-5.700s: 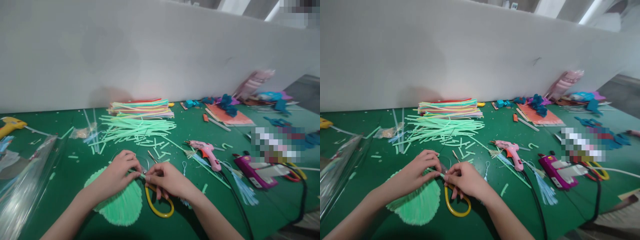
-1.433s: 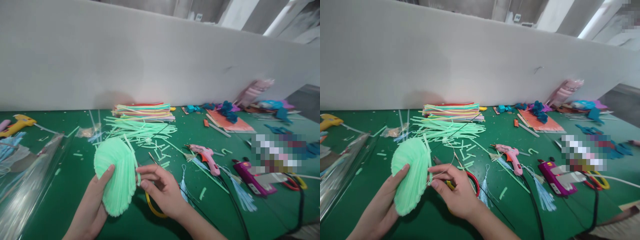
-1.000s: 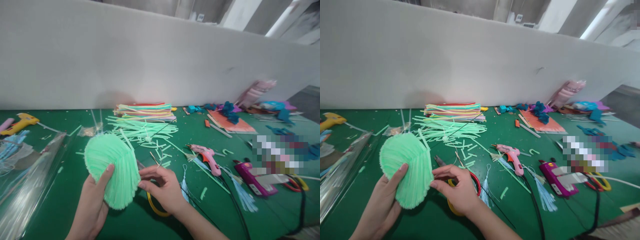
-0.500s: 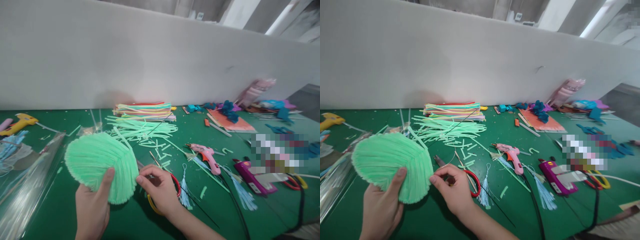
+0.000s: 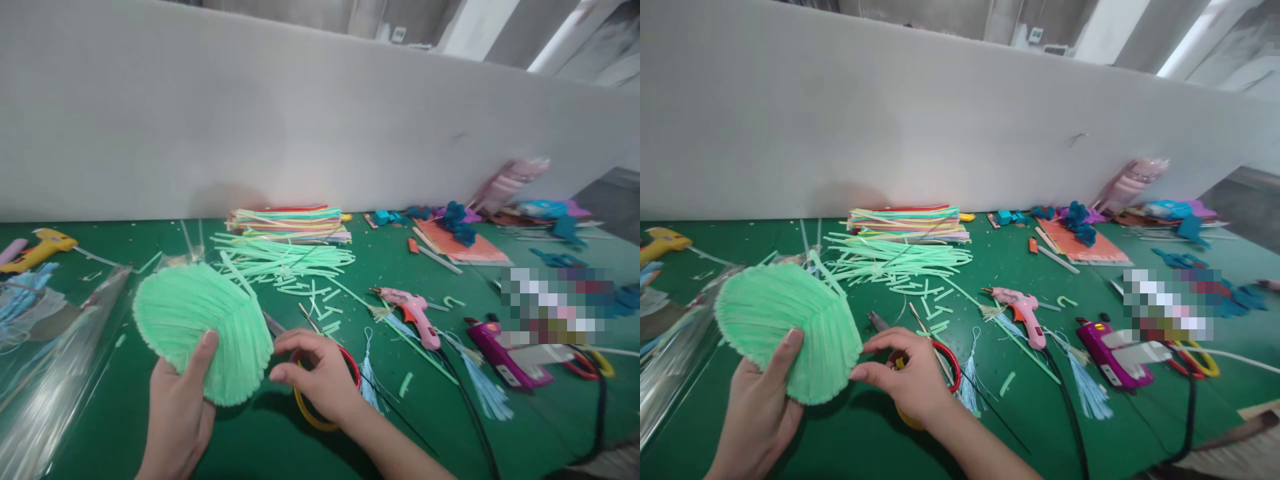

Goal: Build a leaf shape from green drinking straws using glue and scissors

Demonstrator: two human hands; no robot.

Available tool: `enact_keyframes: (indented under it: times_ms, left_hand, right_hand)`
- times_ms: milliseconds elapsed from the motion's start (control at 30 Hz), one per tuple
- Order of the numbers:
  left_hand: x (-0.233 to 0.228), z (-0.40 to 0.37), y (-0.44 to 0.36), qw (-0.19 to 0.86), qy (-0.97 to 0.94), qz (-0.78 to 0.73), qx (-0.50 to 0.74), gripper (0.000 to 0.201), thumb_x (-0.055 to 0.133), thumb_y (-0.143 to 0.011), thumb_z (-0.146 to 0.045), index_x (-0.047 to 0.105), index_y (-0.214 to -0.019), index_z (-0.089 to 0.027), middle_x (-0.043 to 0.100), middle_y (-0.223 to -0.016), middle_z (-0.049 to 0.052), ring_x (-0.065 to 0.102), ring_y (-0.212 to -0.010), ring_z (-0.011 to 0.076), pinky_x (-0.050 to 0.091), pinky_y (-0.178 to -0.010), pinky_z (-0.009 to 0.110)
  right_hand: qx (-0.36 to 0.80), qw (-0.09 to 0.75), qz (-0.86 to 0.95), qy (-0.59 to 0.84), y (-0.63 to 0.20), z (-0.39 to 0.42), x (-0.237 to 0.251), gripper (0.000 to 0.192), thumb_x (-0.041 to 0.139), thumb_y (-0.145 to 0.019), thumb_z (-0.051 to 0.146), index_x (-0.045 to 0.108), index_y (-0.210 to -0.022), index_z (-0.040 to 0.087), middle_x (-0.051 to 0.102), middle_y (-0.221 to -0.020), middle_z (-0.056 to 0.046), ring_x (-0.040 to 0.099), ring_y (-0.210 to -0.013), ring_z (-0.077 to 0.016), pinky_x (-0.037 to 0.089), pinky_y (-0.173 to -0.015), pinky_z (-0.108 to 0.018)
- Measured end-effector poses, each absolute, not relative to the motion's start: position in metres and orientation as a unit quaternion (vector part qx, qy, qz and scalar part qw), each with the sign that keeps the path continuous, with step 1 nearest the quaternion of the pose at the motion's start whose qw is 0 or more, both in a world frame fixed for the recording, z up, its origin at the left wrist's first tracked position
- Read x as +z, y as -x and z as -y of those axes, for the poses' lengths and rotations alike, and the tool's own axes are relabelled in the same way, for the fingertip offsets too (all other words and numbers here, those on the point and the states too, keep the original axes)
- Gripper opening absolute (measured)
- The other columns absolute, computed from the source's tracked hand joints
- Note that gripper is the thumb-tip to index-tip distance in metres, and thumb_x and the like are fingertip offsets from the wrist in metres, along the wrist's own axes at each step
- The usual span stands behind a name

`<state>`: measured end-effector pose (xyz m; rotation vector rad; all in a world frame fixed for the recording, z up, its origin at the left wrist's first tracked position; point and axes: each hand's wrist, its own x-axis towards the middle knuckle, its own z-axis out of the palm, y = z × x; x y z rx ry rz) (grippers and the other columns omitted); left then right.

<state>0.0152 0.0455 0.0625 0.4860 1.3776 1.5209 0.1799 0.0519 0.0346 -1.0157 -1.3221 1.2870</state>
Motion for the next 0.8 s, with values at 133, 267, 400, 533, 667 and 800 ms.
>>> enact_keyframes:
  times_ms: [133, 267, 400, 533, 667, 800]
  left_hand:
    - [0.063, -0.052, -0.009, 0.507, -0.176, -0.557, 0.633, 0.036, 0.066, -0.085, -0.022, 0.065, -0.121, -0.026, 0.075, -0.109, 0.000, 0.072, -0.094, 0.0176, 0.056, -0.088, 0.027]
    - [0.058, -0.051, -0.008, 0.527, -0.177, -0.554, 0.620, 0.035, 0.068, -0.084, -0.021, 0.066, -0.119, -0.025, 0.075, -0.107, 0.001, 0.072, -0.094, 0.0188, 0.058, -0.086, 0.028]
    - [0.054, -0.048, -0.009, 0.535, -0.184, -0.553, 0.612, 0.039, 0.072, -0.080, -0.023, 0.065, -0.119, -0.024, 0.076, -0.104, 0.002, 0.072, -0.094, 0.0213, 0.059, -0.084, 0.030]
    - [0.054, -0.047, -0.011, 0.530, -0.191, -0.556, 0.611, 0.042, 0.074, -0.078, -0.025, 0.065, -0.119, -0.024, 0.075, -0.103, 0.003, 0.072, -0.093, 0.0222, 0.059, -0.083, 0.031]
    - [0.055, -0.046, -0.015, 0.521, -0.192, -0.557, 0.617, 0.045, 0.076, -0.076, -0.027, 0.065, -0.120, -0.023, 0.075, -0.103, 0.003, 0.072, -0.093, 0.0228, 0.060, -0.082, 0.032]
    - [0.057, -0.045, -0.016, 0.513, -0.201, -0.562, 0.617, 0.045, 0.077, -0.075, -0.027, 0.065, -0.118, -0.023, 0.076, -0.101, 0.003, 0.073, -0.091, 0.0236, 0.061, -0.079, 0.033]
  right_hand:
    - [0.566, 0.456, 0.552, 0.408, -0.190, -0.057, 0.038, 0.036, 0.080, -0.070, 0.041, 0.073, -0.100, 0.022, 0.071, -0.096, -0.006, 0.061, -0.080, -0.0163, 0.048, -0.065, -0.026]
    - [0.586, 0.441, 0.530, 0.425, -0.190, -0.057, 0.038, 0.027, 0.073, -0.078, 0.041, 0.072, -0.094, 0.019, 0.070, -0.085, -0.004, 0.060, -0.073, -0.0137, 0.047, -0.064, -0.026]
    - [0.580, 0.456, 0.531, 0.416, -0.185, -0.056, 0.037, 0.021, 0.074, -0.076, 0.039, 0.071, -0.079, 0.018, 0.067, -0.073, -0.001, 0.056, -0.065, -0.0122, 0.045, -0.060, -0.025]
    - [0.560, 0.473, 0.530, 0.426, -0.180, -0.055, 0.036, 0.019, 0.074, -0.075, 0.037, 0.071, -0.074, 0.018, 0.066, -0.073, -0.002, 0.056, -0.065, -0.0127, 0.045, -0.060, -0.026]
    - [0.549, 0.479, 0.525, 0.439, -0.174, -0.051, 0.035, 0.021, 0.073, -0.075, 0.038, 0.071, -0.070, 0.018, 0.066, -0.072, -0.003, 0.056, -0.063, -0.0135, 0.045, -0.059, -0.027]
    - [0.532, 0.484, 0.540, 0.437, -0.174, -0.050, 0.037, 0.019, 0.073, -0.076, 0.036, 0.072, -0.070, 0.018, 0.068, -0.073, -0.004, 0.059, -0.066, -0.0151, 0.047, -0.061, -0.028]
